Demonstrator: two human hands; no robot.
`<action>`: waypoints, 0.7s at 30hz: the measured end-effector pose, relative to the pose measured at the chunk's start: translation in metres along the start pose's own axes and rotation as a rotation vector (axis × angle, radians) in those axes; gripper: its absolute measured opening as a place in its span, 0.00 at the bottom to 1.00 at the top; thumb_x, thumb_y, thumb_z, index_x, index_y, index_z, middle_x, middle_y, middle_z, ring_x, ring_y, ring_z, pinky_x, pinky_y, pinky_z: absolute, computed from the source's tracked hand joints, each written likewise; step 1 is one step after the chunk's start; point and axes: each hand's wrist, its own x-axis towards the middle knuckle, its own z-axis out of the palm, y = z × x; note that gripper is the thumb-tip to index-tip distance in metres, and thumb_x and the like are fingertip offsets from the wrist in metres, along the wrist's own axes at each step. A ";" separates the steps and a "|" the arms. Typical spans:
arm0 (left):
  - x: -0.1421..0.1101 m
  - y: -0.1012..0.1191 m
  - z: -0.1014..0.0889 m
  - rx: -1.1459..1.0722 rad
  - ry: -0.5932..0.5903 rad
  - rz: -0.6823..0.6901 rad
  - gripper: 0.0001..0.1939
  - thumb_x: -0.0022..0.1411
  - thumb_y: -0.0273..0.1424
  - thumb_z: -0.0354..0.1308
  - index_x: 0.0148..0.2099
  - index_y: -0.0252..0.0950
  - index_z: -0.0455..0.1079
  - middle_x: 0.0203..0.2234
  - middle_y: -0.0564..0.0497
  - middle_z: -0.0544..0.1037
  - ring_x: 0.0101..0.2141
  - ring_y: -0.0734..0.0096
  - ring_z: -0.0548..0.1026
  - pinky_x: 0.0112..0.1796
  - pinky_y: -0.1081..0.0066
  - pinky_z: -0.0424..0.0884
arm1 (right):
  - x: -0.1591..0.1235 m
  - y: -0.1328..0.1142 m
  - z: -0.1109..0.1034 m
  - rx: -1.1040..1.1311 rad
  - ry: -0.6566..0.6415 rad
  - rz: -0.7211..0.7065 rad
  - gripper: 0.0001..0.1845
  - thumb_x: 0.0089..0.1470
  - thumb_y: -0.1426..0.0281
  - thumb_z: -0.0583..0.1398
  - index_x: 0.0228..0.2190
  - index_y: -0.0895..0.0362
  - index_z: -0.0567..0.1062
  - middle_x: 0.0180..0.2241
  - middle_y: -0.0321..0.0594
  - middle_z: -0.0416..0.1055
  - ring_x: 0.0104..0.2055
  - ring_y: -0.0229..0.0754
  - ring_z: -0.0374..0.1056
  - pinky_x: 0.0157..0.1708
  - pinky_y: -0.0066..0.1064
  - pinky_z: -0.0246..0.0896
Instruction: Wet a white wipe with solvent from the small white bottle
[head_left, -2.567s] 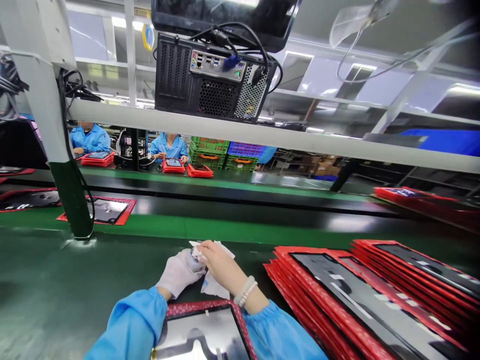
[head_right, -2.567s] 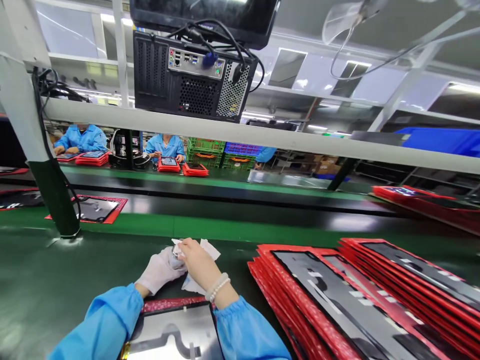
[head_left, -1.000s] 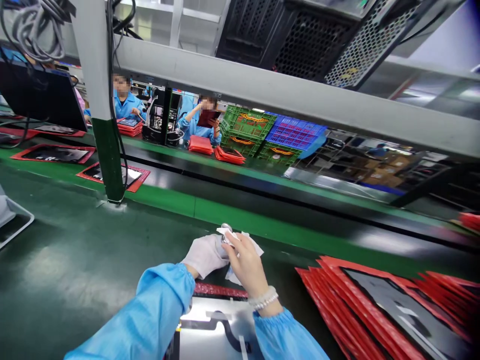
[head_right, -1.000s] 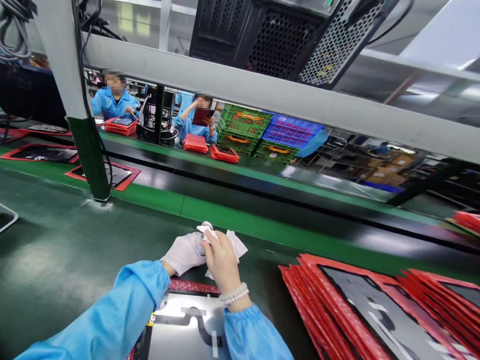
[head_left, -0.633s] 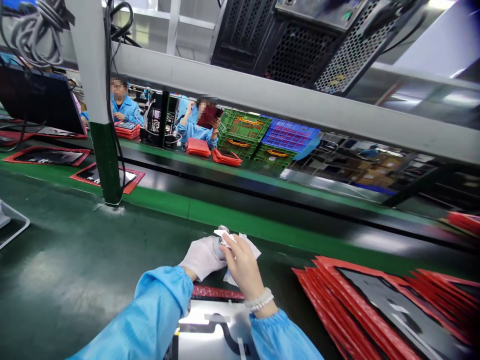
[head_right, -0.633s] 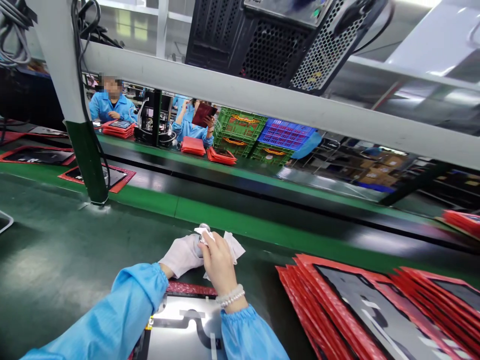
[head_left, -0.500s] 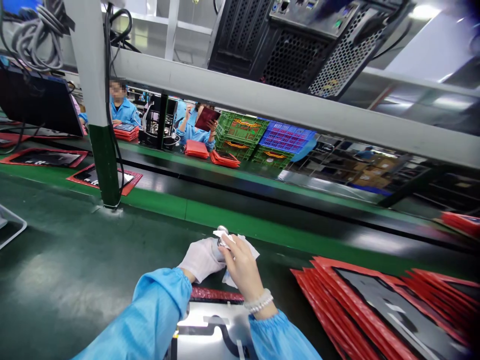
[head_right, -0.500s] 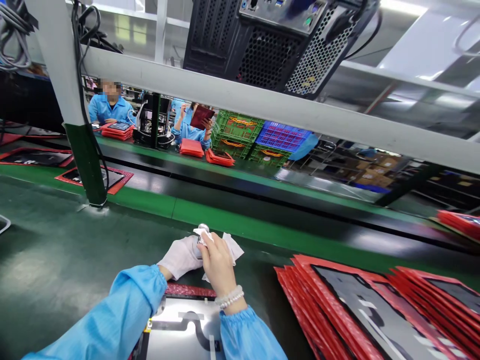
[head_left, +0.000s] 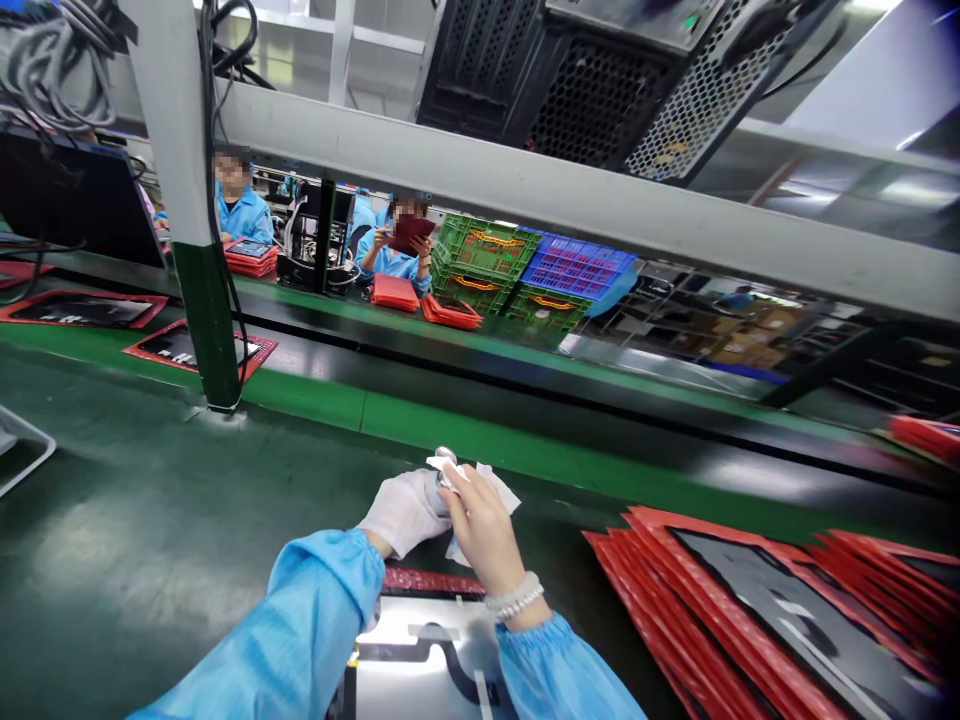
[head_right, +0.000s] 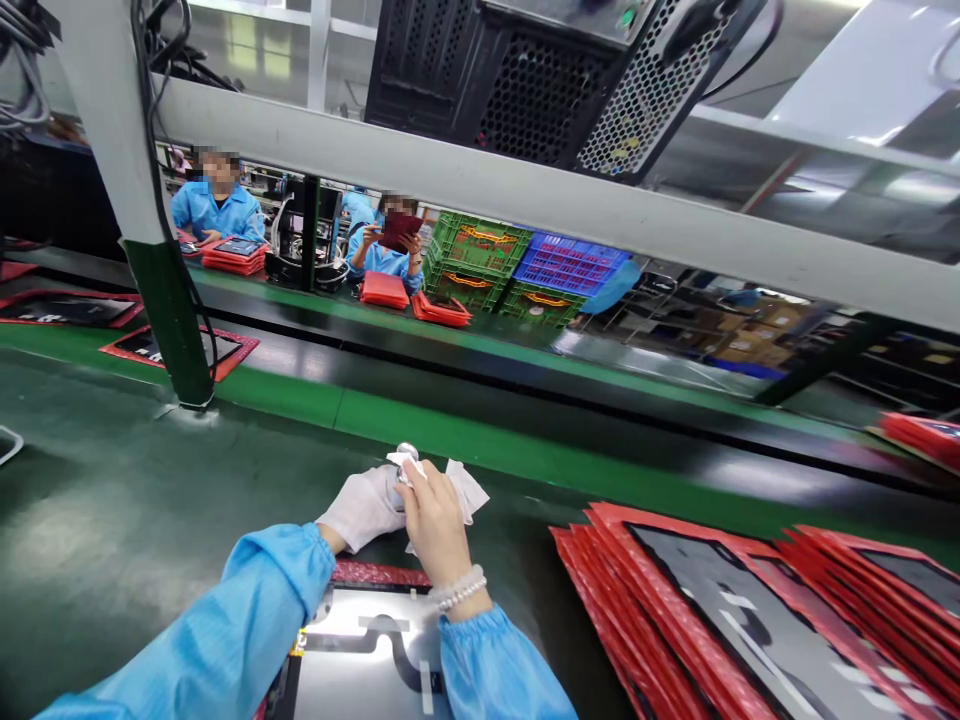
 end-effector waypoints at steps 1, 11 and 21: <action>0.000 0.000 0.000 0.002 0.001 0.000 0.19 0.61 0.40 0.50 0.50 0.36 0.63 0.42 0.48 0.72 0.40 0.67 0.72 0.39 0.61 0.71 | 0.000 0.000 0.000 0.000 -0.008 -0.007 0.19 0.59 0.63 0.51 0.49 0.57 0.68 0.45 0.50 0.69 0.48 0.52 0.65 0.46 0.47 0.63; 0.001 -0.002 0.003 -0.010 -0.016 -0.014 0.19 0.60 0.41 0.50 0.50 0.36 0.64 0.42 0.47 0.73 0.40 0.66 0.72 0.40 0.60 0.70 | 0.001 0.000 -0.001 0.002 -0.023 -0.010 0.19 0.59 0.64 0.50 0.48 0.58 0.69 0.45 0.52 0.70 0.49 0.53 0.64 0.46 0.49 0.62; 0.001 0.002 -0.004 -0.050 -0.045 -0.026 0.19 0.61 0.41 0.49 0.50 0.36 0.63 0.42 0.47 0.73 0.42 0.66 0.72 0.41 0.59 0.70 | 0.003 0.006 -0.005 0.062 -0.049 -0.051 0.18 0.59 0.65 0.51 0.48 0.58 0.69 0.45 0.51 0.69 0.48 0.51 0.65 0.46 0.46 0.63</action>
